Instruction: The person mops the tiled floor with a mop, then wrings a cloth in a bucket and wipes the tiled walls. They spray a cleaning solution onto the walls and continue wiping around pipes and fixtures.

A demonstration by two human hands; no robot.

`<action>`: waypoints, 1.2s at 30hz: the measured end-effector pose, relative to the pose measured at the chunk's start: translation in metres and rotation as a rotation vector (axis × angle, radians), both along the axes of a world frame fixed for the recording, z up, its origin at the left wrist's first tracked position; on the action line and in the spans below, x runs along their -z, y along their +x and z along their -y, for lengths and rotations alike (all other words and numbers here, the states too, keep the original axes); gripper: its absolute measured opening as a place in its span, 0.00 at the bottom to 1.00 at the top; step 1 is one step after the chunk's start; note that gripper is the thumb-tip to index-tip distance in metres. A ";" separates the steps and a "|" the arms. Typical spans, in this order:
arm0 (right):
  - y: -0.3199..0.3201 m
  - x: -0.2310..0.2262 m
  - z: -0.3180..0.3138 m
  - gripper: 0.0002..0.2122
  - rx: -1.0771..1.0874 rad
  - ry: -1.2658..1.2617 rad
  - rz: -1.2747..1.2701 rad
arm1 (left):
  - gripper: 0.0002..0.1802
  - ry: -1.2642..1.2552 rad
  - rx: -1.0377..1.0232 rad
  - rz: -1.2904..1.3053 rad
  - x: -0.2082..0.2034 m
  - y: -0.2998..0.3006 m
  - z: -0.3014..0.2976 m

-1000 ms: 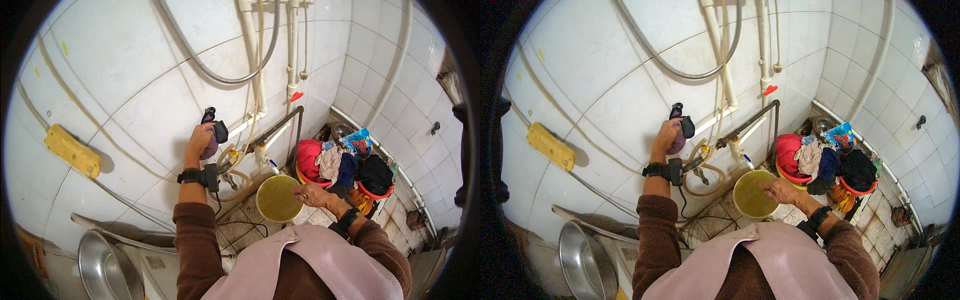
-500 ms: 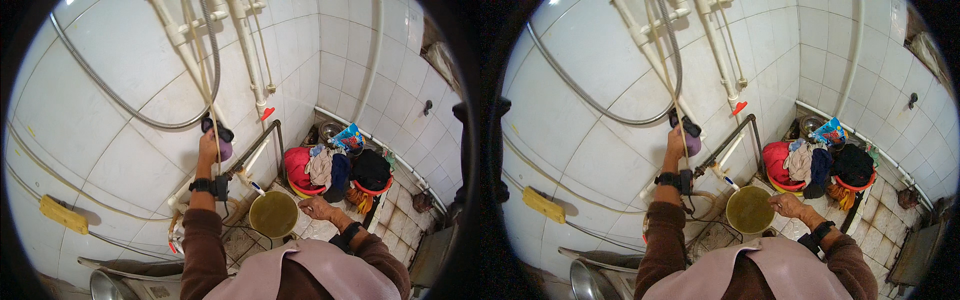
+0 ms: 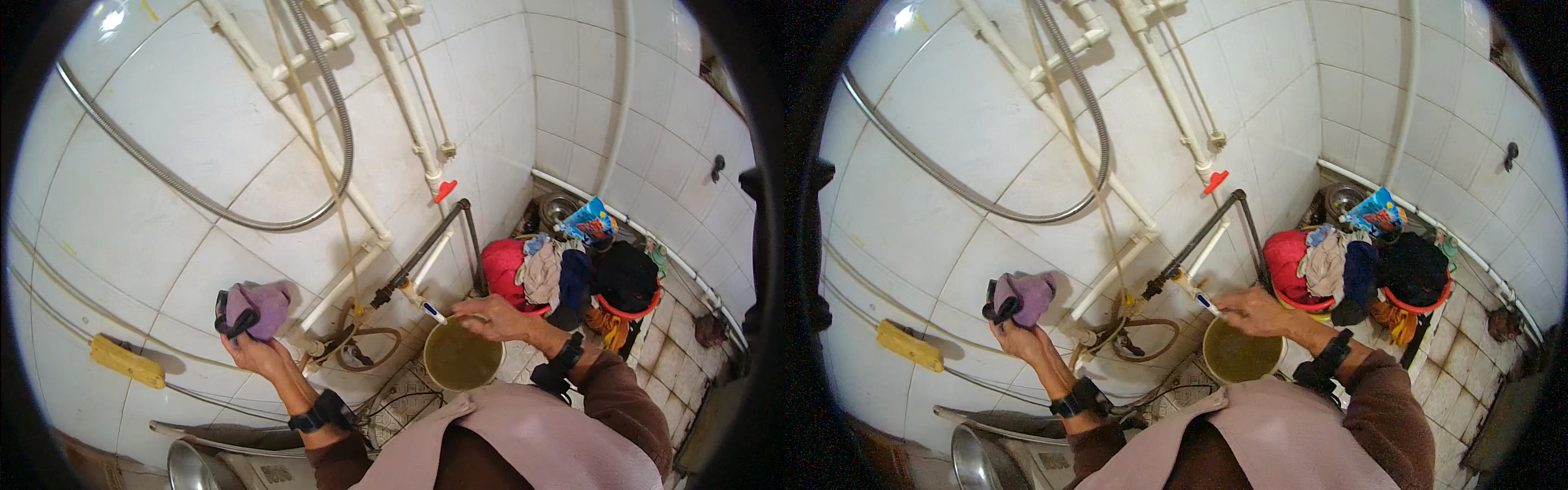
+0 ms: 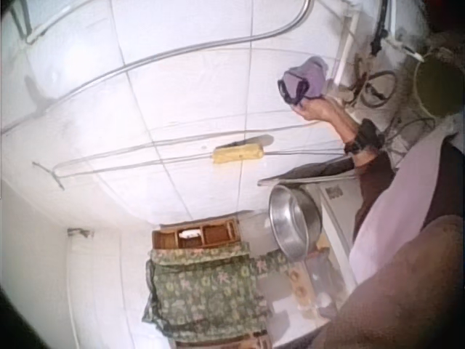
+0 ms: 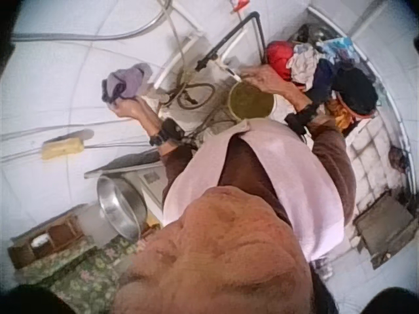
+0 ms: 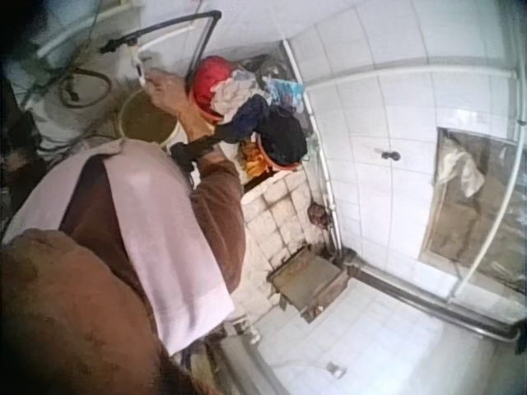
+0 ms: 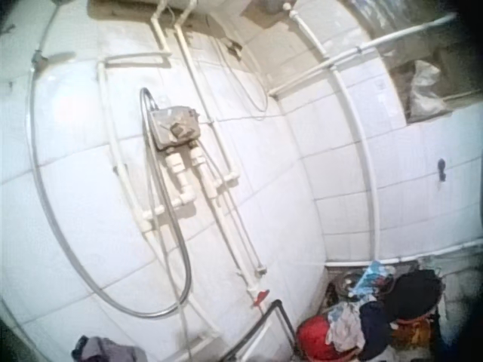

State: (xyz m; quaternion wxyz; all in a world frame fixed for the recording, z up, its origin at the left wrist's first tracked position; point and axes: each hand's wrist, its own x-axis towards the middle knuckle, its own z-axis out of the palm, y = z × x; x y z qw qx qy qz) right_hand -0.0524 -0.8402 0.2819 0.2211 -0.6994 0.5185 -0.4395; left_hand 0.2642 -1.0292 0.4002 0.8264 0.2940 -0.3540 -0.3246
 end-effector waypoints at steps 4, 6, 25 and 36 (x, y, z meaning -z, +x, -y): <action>0.062 -0.051 0.048 0.19 -0.142 -0.263 0.215 | 0.18 0.065 0.356 0.097 -0.004 -0.030 -0.051; 0.082 -0.060 0.060 0.20 -0.215 -0.106 0.461 | 0.24 0.207 0.702 0.066 0.002 -0.061 -0.067; -0.028 -0.092 0.272 0.27 0.661 -0.664 -0.121 | 0.16 0.063 0.038 2.006 0.102 -0.003 0.054; -0.051 -0.195 0.307 0.29 0.526 -0.840 -0.138 | 0.15 0.105 -0.018 2.056 0.104 -0.008 0.055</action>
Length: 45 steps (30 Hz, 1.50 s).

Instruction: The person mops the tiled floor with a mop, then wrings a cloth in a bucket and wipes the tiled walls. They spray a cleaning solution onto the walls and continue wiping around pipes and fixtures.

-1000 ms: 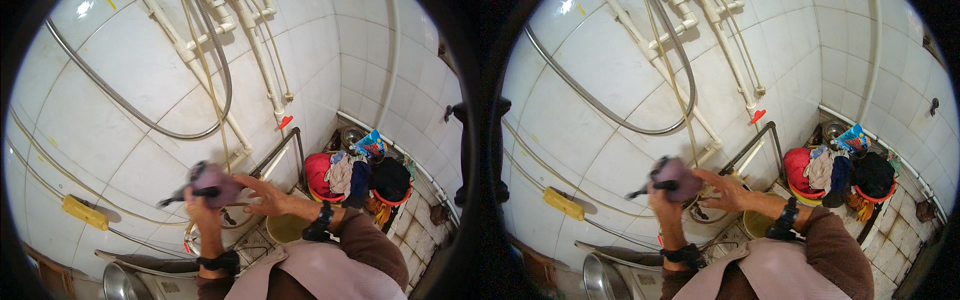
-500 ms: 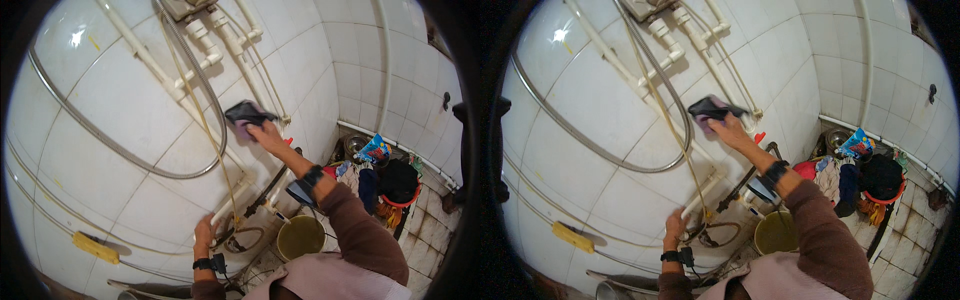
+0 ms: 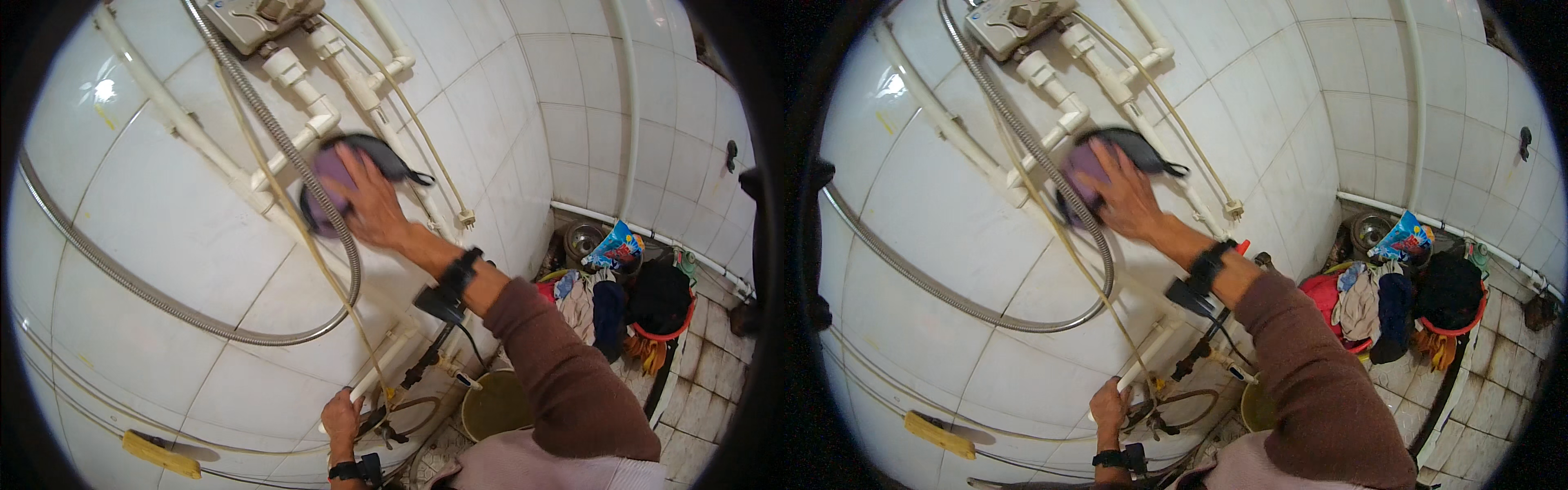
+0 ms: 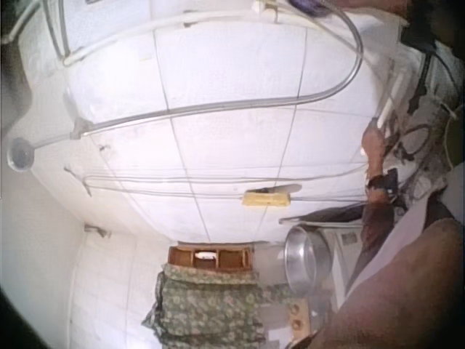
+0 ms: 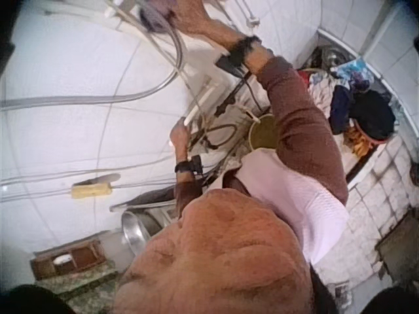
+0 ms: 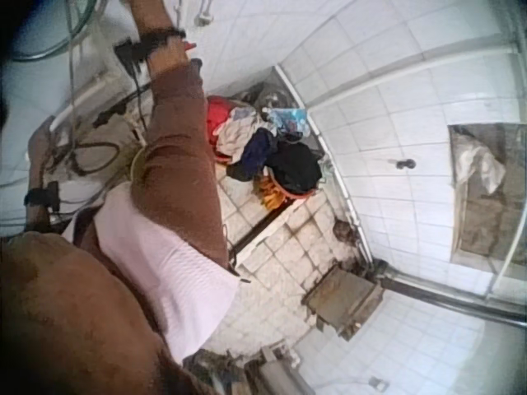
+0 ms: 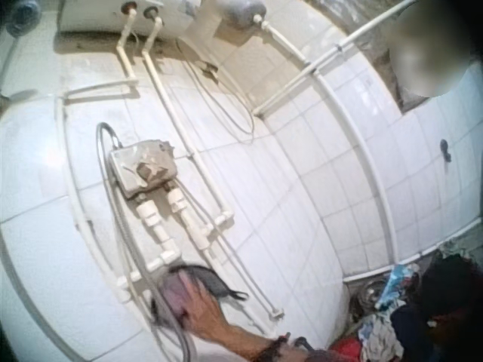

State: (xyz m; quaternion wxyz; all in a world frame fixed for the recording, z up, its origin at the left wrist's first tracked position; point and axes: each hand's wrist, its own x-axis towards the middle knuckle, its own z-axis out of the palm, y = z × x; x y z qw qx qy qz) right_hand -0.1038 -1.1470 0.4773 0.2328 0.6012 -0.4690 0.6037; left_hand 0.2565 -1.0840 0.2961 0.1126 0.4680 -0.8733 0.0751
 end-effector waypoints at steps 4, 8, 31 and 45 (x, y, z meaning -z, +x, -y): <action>-0.006 -0.035 0.012 0.29 0.155 0.003 0.134 | 0.16 -0.020 0.021 -0.003 0.004 0.002 0.001; -0.008 0.023 -0.001 0.30 0.090 0.031 0.154 | 0.17 -0.015 -0.001 0.004 0.007 0.004 0.002; 0.009 -0.014 0.013 0.23 0.166 -0.220 -0.157 | 0.17 -0.045 0.045 -0.022 0.002 -0.001 0.000; 0.029 0.259 -0.029 0.36 0.091 0.148 0.370 | 0.19 -0.042 0.020 0.007 0.004 -0.001 0.001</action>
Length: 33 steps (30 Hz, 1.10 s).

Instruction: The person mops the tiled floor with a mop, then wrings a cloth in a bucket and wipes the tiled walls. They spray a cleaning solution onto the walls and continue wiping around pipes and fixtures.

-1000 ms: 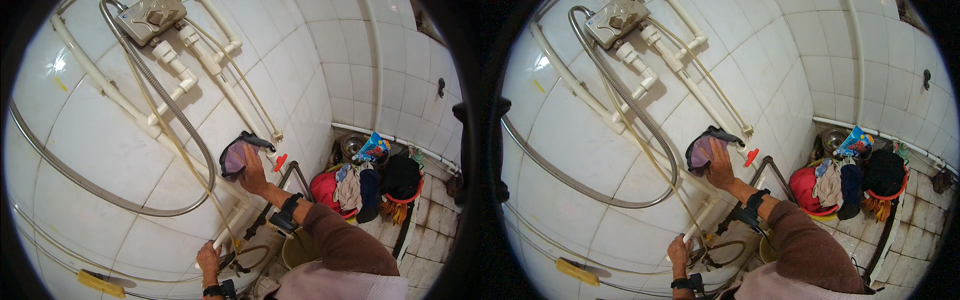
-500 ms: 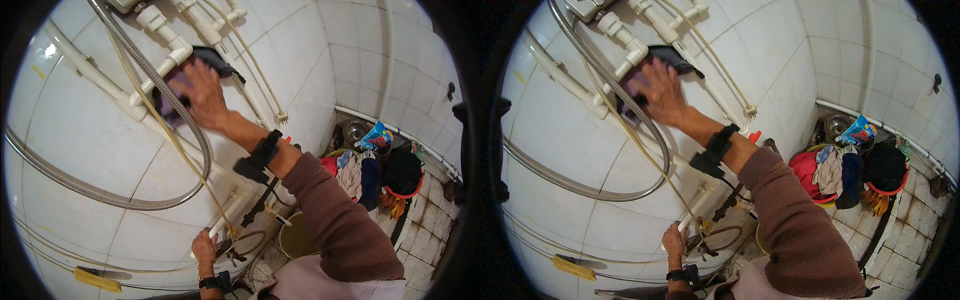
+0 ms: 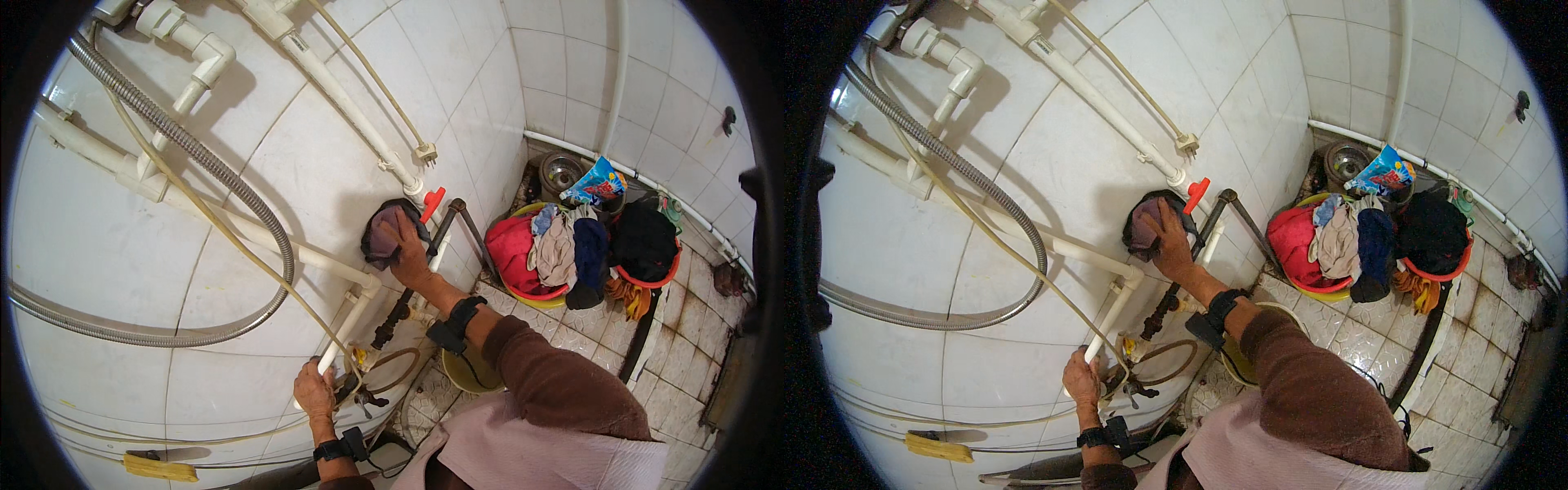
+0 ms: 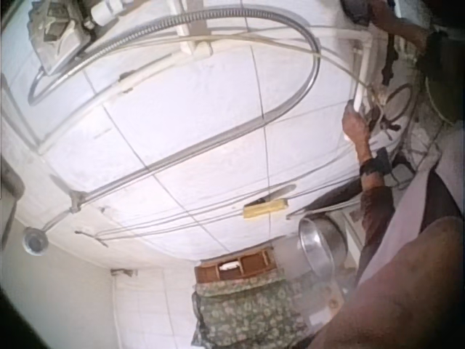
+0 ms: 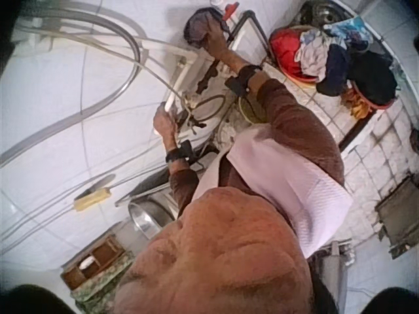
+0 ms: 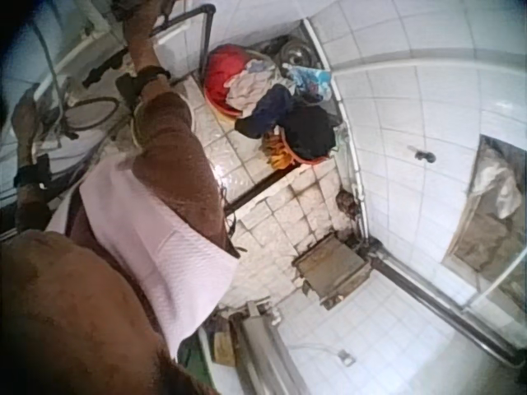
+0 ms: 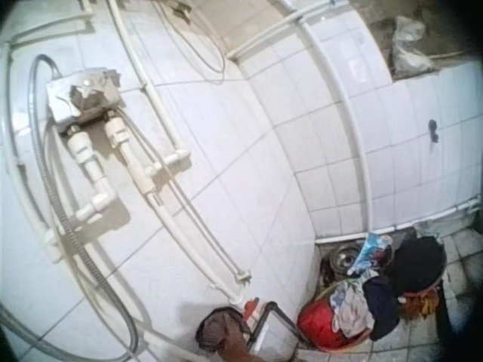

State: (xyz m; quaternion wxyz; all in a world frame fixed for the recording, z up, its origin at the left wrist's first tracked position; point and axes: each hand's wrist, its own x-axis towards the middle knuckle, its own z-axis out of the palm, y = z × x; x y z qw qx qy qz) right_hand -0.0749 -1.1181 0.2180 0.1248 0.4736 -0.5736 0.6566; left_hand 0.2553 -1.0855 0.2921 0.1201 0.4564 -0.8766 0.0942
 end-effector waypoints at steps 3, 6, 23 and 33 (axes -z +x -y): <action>-0.007 -0.003 0.011 0.38 -0.038 -0.052 0.229 | 0.19 0.011 -0.008 0.009 -0.001 0.000 -0.001; -0.002 0.004 0.003 0.34 0.021 0.040 0.044 | 0.20 0.046 -0.067 0.048 0.000 0.001 -0.001; -0.040 -0.096 0.016 0.22 0.000 -0.303 0.182 | 0.19 -0.046 0.003 -0.017 0.005 0.004 0.000; -0.017 0.009 -0.025 0.08 0.041 0.556 0.496 | 0.17 -0.044 -0.001 -0.028 0.008 0.008 0.005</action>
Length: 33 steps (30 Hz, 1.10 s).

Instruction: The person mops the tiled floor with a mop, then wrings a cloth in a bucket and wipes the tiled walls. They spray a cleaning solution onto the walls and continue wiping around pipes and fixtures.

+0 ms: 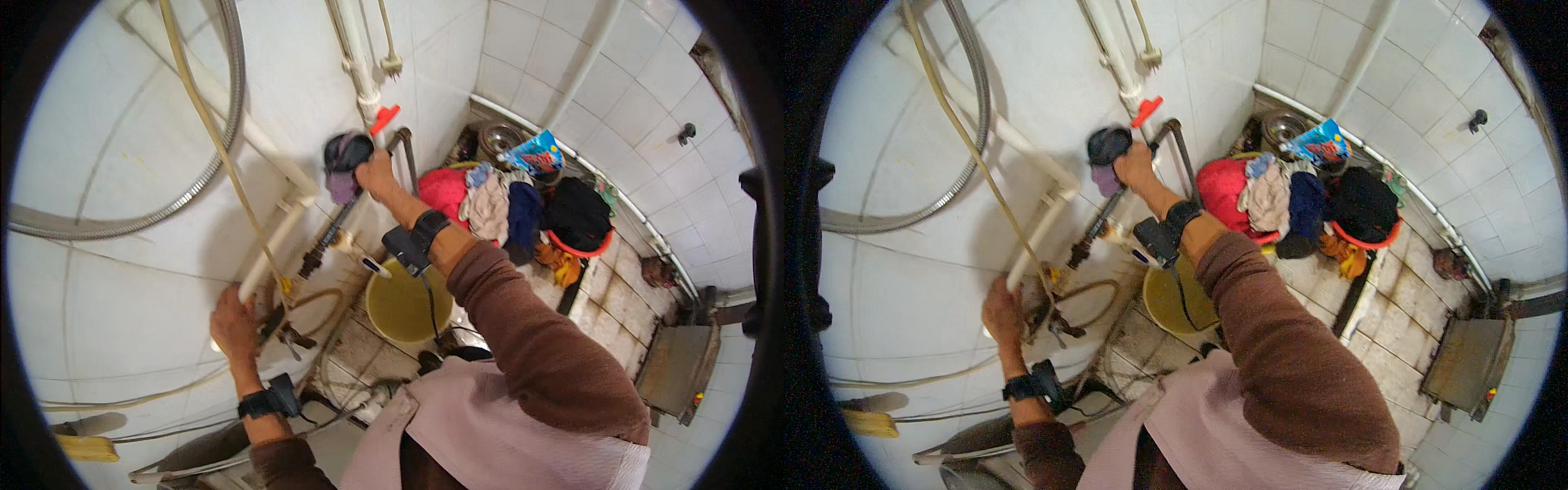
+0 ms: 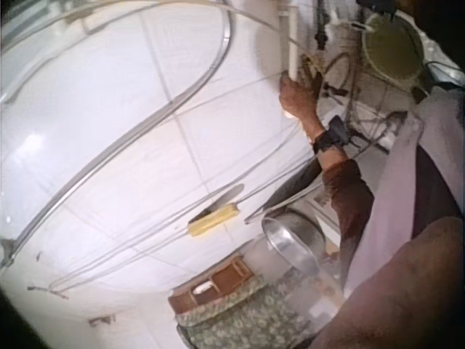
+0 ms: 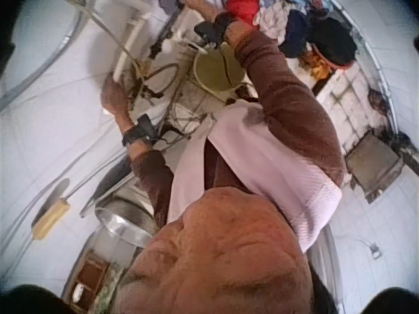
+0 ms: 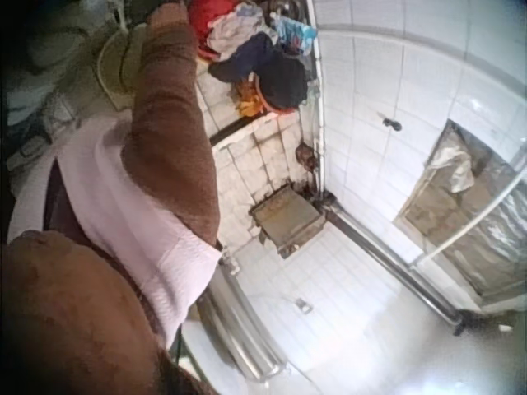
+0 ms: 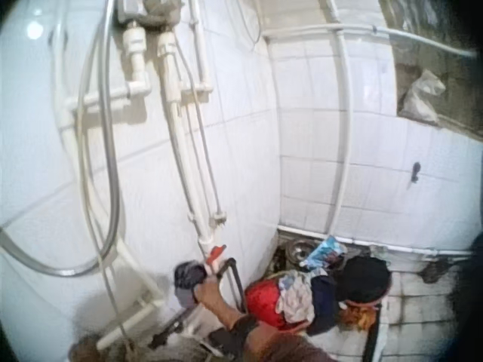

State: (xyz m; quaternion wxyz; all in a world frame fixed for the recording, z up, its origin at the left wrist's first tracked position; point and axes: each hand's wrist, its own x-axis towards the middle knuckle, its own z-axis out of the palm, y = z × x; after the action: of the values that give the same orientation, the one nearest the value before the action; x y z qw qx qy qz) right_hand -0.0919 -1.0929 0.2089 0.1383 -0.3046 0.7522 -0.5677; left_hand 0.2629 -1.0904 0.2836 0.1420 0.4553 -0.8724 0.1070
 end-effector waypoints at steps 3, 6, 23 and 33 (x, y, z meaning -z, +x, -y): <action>-0.020 -0.008 -0.042 0.06 -0.092 -0.363 0.401 | 0.17 -0.041 -0.010 0.016 0.006 0.004 0.004; -0.049 -0.026 -0.119 0.07 -0.126 -0.576 0.708 | 0.16 -0.017 -0.017 0.021 0.009 0.006 0.007; -0.063 -0.005 -0.402 0.06 0.535 -0.663 0.916 | 0.16 0.071 0.013 -0.032 0.007 0.005 0.009; -0.134 0.029 -0.341 0.06 0.305 -0.643 1.018 | 0.20 -0.223 0.263 -0.572 -0.025 -0.054 -0.037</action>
State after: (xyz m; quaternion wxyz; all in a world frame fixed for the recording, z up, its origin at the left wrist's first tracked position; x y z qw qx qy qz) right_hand -0.2259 -0.7520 0.1802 0.2985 0.0888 0.4184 -0.8532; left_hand 0.2094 -1.0535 0.3084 0.4427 0.3322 -0.8313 0.0506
